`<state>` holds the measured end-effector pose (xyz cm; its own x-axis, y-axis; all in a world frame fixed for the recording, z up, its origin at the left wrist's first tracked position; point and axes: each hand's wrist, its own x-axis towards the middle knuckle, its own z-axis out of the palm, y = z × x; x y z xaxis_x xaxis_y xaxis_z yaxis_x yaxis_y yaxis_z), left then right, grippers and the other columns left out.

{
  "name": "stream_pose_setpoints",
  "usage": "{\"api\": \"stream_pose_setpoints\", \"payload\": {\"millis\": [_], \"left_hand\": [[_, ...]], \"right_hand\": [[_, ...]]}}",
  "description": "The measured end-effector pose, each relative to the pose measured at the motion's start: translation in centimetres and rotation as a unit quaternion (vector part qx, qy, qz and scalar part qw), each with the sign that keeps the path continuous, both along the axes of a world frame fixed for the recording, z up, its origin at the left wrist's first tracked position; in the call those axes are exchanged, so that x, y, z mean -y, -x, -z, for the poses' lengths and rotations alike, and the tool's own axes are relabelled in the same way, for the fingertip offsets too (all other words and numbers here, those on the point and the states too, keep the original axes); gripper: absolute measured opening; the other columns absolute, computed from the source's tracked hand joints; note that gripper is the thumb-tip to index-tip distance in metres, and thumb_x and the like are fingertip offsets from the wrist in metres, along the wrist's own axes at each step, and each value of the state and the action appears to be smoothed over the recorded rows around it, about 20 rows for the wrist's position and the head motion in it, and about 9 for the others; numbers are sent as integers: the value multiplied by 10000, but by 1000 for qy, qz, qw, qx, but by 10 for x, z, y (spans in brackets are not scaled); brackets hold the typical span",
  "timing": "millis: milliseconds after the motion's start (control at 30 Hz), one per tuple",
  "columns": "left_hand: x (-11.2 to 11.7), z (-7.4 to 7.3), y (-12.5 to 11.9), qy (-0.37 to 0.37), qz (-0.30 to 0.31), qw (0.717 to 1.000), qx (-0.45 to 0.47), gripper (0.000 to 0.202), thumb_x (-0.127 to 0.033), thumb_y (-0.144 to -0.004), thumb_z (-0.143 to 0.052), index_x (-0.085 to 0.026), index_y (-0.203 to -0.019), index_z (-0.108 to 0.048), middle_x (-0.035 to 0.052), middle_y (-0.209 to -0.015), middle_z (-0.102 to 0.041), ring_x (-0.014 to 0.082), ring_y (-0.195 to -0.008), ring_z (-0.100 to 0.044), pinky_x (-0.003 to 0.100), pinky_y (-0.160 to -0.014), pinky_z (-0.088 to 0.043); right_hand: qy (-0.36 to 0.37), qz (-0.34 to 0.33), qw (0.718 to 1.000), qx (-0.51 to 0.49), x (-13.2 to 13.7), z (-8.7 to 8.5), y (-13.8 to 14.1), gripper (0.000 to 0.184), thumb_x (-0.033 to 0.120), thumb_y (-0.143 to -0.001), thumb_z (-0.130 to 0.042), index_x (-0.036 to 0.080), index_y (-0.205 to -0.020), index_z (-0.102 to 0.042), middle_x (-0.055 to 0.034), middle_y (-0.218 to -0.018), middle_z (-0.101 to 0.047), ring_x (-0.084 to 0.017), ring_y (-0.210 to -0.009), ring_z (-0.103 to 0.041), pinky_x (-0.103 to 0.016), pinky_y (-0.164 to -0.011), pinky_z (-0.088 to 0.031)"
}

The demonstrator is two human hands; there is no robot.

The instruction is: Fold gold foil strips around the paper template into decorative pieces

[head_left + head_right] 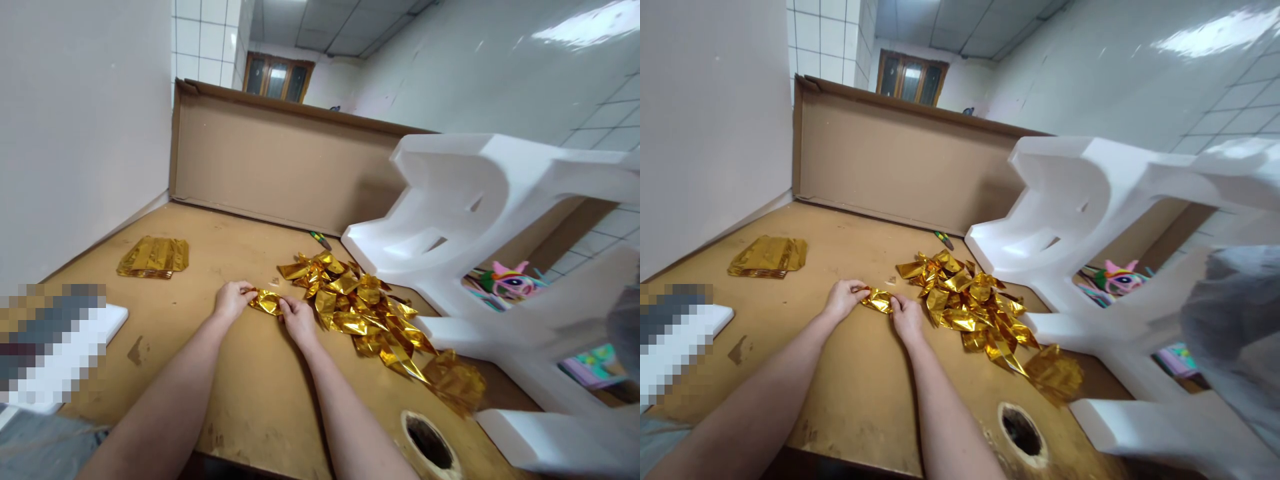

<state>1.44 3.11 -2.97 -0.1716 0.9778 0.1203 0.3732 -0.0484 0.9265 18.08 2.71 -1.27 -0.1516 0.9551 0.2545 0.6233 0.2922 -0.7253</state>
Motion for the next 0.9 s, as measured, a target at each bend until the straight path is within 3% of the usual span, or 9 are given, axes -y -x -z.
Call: {"api": "stream_pose_setpoints", "payload": {"millis": [400, 633, 900], "left_hand": [[-9, 16, 3, -47, 4, 999, -17, 174, -324, -743, -596, -203, -796, -709, 0, -705, -703, 142, -647, -625, 216, -584, -444], [-16, 26, 3, -51, 7, 999, 10, 139, -285, -714, -620, -200, -768, -715, -2, -685, -694, 138, -626, -615, 223, -585, -449], [-17, 27, 4, -45, 1, 999, 27, 125, -280, -704, -632, -195, -754, -708, -6, -671, -690, 131, -607, -610, 215, -564, -441]], "right_hand": [[15, 6, 998, -62, -1, 2, -3, 362, 447, -766, -420, 196, -561, -581, 23, -419, -528, -144, -458, -493, -253, -527, -376], [16, 6, 998, -64, 1, 1, 0, 353, 447, -756, -420, 193, -597, -605, 28, -414, -521, -142, -446, -480, -251, -520, -366], [17, -5, 997, -73, 5, -3, 2, 380, 479, -754, -428, 196, -566, -596, 23, -407, -520, -137, -427, -464, -248, -504, -367]]}}
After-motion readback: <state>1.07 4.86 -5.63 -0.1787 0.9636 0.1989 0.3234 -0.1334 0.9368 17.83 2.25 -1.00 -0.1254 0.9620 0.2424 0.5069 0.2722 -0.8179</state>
